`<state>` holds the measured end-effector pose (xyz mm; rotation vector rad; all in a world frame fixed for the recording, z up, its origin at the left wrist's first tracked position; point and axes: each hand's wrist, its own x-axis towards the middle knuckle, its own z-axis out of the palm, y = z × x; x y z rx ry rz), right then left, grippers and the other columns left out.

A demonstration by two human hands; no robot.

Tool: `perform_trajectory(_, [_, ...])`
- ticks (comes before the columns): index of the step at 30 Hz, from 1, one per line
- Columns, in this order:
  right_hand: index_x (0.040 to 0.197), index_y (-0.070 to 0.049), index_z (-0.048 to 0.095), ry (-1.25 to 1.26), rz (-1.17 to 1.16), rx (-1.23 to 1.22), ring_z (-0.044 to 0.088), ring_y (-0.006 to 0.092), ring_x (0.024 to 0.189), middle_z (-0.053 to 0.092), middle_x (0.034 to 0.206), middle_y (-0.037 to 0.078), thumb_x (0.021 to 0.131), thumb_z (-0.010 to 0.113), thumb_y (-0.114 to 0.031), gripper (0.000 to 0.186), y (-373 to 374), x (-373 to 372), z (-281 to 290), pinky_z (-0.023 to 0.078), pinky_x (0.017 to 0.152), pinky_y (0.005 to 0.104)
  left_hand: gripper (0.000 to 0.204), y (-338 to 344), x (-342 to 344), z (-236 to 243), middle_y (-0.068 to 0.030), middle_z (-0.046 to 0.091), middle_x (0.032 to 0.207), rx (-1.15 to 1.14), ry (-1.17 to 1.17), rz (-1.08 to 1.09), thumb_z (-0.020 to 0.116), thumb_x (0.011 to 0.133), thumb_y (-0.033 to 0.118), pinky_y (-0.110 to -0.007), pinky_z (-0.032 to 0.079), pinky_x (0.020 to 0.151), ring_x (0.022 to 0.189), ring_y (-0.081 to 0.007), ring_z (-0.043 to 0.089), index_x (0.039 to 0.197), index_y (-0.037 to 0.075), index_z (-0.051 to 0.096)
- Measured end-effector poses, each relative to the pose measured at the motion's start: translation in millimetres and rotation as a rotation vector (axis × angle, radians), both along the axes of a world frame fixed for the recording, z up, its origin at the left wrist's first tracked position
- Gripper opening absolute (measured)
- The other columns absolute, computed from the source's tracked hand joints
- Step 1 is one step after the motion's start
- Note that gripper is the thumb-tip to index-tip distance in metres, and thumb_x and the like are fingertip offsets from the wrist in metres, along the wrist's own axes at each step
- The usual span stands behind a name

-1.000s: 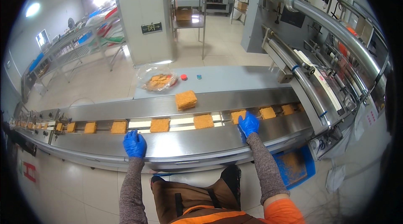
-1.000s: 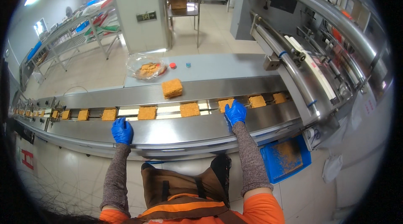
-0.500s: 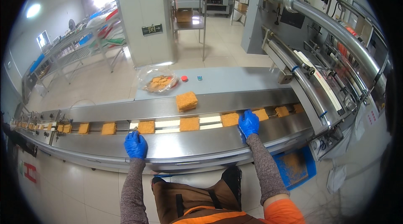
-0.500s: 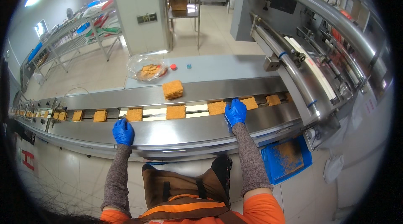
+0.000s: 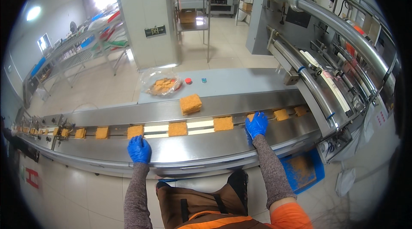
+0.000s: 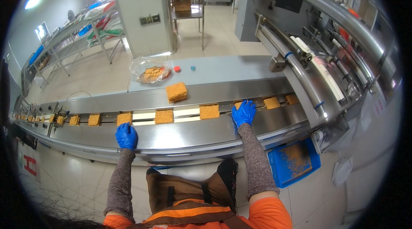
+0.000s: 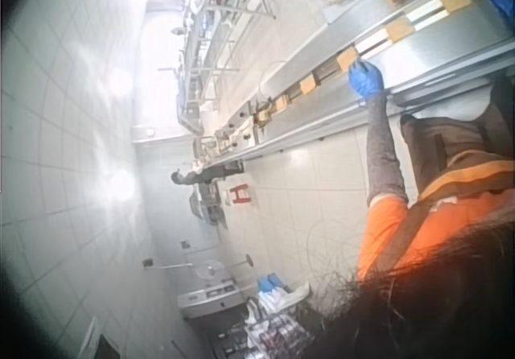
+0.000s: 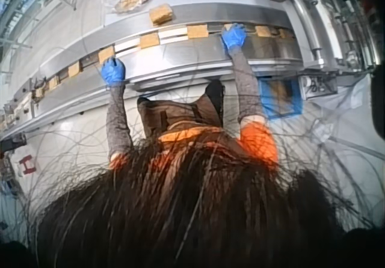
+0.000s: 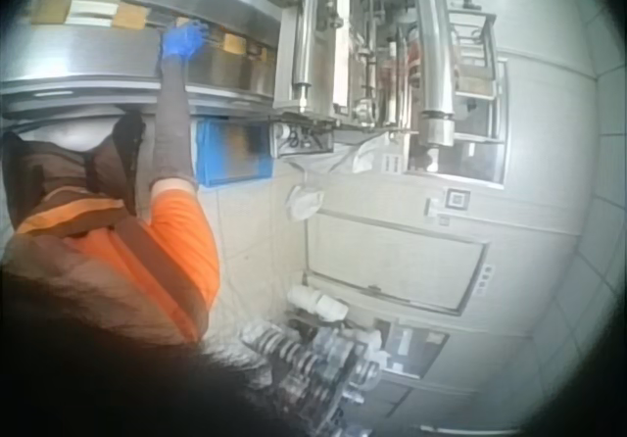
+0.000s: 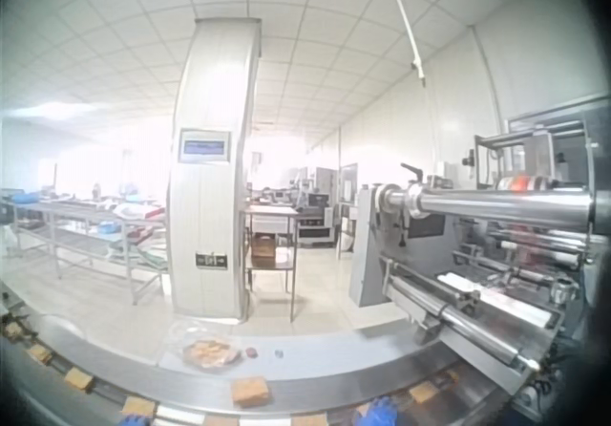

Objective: The person arranges square food items on a moving conveyor belt in a food processing facility. They use gloved hands to pick up and place the items at regular intervals along the belt, maintaining consistent spacing as the belt moves forward.

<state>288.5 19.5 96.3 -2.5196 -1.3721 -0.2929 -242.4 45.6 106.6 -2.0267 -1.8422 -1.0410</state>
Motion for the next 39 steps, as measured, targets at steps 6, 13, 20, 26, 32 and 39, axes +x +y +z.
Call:
perform_trajectory(6, [0.133,0.007,0.052,-0.092,-0.026,0.033,0.051,0.0447,0.123,0.053,0.131,0.029,0.086,0.062,-0.047,0.072,-6,10,-7,0.037,0.109,0.0531,0.017,5,9,-1,-0.0157,0.065,0.094,0.036,-0.008,-0.022,0.062,0.082,0.008,-0.045,0.051,0.081,0.092,-0.0342,0.062,0.097,0.003,0.068])
perform_trajectory(13, [0.13,0.005,0.055,0.208,0.12,0.027,0.061,0.044,0.109,0.065,0.116,0.026,0.086,0.062,-0.043,0.066,-4,8,1,0.042,0.101,0.055,0.017,1,3,-1,-0.0156,0.066,0.095,0.055,-0.01,-0.008,0.063,0.082,0.008,-0.045,0.051,0.082,0.093,-0.0341,0.062,0.097,0.003,0.069])
perform_trajectory(20, [0.14,0.008,0.044,0.179,-0.001,-0.003,0.052,0.0454,0.123,0.051,0.135,0.033,0.086,0.062,-0.05,0.082,-2,6,2,0.04,0.105,0.0527,0.017,5,1,-8,-0.0157,0.066,0.095,0.086,0.003,-0.015,0.063,0.082,0.009,-0.045,0.051,0.082,0.093,-0.0346,0.062,0.097,0.004,0.069])
perform_trajectory(26, [0.147,0.008,0.034,0.102,-0.061,-0.123,0.032,0.0523,0.138,0.031,0.152,0.033,0.087,0.06,-0.053,0.089,-1,-1,15,0.024,0.116,0.058,0.017,4,-1,-8,-0.0153,0.067,0.098,0.023,-0.006,0.007,0.064,0.083,0.01,-0.045,0.051,0.084,0.095,-0.0348,0.063,0.098,0.005,0.069])
perform_trajectory(32, [0.143,0.006,0.043,0.084,0.025,-0.048,0.042,0.0453,0.134,0.044,0.146,0.028,0.087,0.061,-0.048,0.08,-5,2,11,0.026,0.116,0.0543,0.017,0,6,1,-0.0151,0.065,0.096,0.024,-0.001,-0.002,0.062,0.082,0.008,-0.044,0.051,0.08,0.093,-0.0337,0.062,0.097,0.003,0.068])
perform_trajectory(39, [0.138,0.005,0.049,0.383,0.062,-0.089,0.055,0.0411,0.121,0.053,0.138,0.025,0.086,0.063,-0.046,0.074,-5,10,12,0.042,0.106,0.0505,0.017,3,4,-5,-0.0159,0.065,0.095,0.067,-0.001,-0.019,0.063,0.082,0.008,-0.045,0.051,0.081,0.092,-0.0343,0.062,0.098,0.003,0.068])
